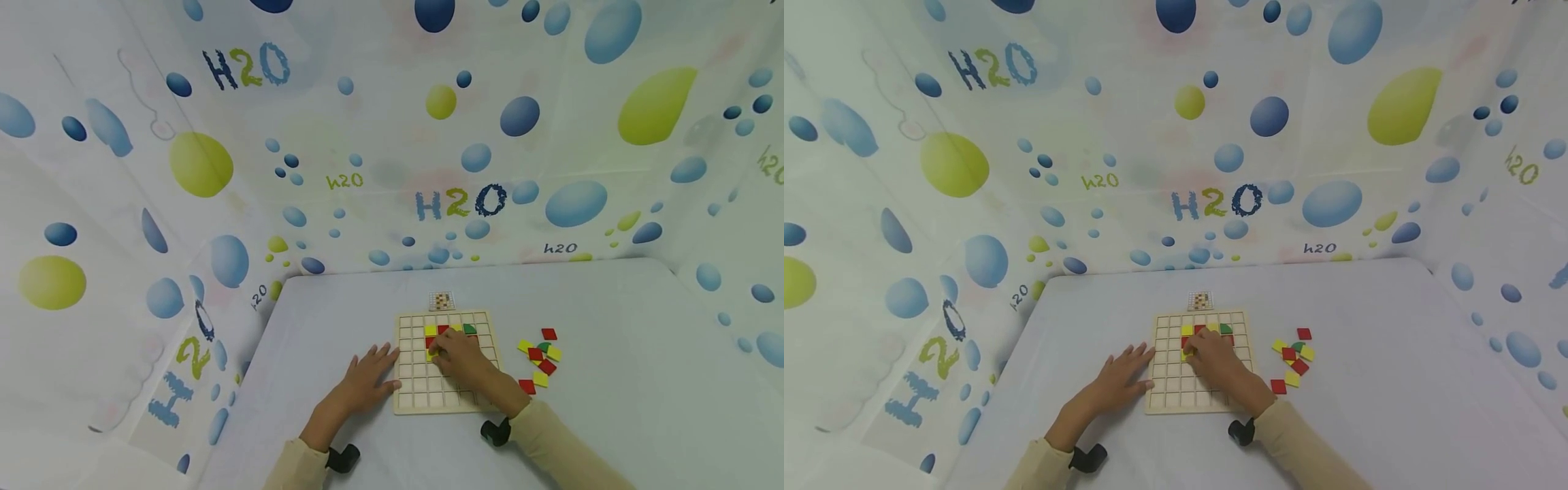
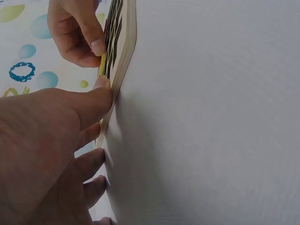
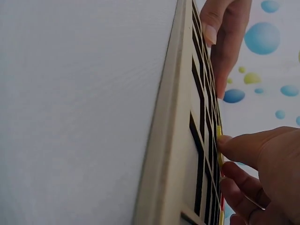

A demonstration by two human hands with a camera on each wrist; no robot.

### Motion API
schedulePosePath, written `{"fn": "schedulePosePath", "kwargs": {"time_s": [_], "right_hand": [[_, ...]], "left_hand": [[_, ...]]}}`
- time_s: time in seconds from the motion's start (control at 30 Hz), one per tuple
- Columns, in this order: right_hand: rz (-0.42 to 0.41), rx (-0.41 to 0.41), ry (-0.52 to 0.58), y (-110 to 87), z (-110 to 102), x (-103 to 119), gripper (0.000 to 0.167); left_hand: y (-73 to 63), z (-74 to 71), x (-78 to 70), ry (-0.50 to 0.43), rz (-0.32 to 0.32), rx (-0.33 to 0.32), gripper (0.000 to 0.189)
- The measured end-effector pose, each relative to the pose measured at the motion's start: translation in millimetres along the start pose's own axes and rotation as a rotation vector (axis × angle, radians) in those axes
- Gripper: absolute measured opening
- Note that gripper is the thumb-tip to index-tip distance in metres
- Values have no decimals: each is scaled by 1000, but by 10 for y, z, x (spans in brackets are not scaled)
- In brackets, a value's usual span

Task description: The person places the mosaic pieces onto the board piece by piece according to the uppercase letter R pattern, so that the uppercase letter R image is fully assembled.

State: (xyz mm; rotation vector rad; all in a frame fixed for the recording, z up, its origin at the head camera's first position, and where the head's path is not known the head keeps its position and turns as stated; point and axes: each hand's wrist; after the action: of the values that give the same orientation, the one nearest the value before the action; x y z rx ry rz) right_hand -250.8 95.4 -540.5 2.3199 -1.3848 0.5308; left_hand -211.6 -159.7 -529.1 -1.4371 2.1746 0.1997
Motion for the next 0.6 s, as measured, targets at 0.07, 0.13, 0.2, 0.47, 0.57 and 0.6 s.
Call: {"fn": "schedulePosePath", "kwargs": {"time_s": [0.07,0.13,0.2,0.47,0.57,0.6], "right_hand": [[-6,-4,-12,7,3,0,8],[-5,-5,-22,11,12,-4,8],[-12,-4,-31,7,10,-7,9],[57,-6,15,-134,-237,-145,16],[175,-17,13,-202,-370,-333,18],[209,-30,0,-226,-421,-405,21]], "left_hand": [[-2,-5,-3,-1,-4,0,69],[-3,-11,-6,1,-5,0,69],[3,-10,2,5,-7,0,69],[16,18,34,4,-8,4,70],[19,22,37,3,-3,-1,71],[19,25,40,7,-4,-1,71]]}}
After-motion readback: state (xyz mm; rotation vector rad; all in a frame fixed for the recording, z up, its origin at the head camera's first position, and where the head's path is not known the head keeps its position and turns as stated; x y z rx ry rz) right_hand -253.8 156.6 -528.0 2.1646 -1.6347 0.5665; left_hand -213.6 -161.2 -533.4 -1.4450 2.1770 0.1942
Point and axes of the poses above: each hand's wrist, its own y-axis towards the middle knuckle, its own z-axis out of the palm, x = y × z, and after that the axes turned 2 degrees about x, right-handed
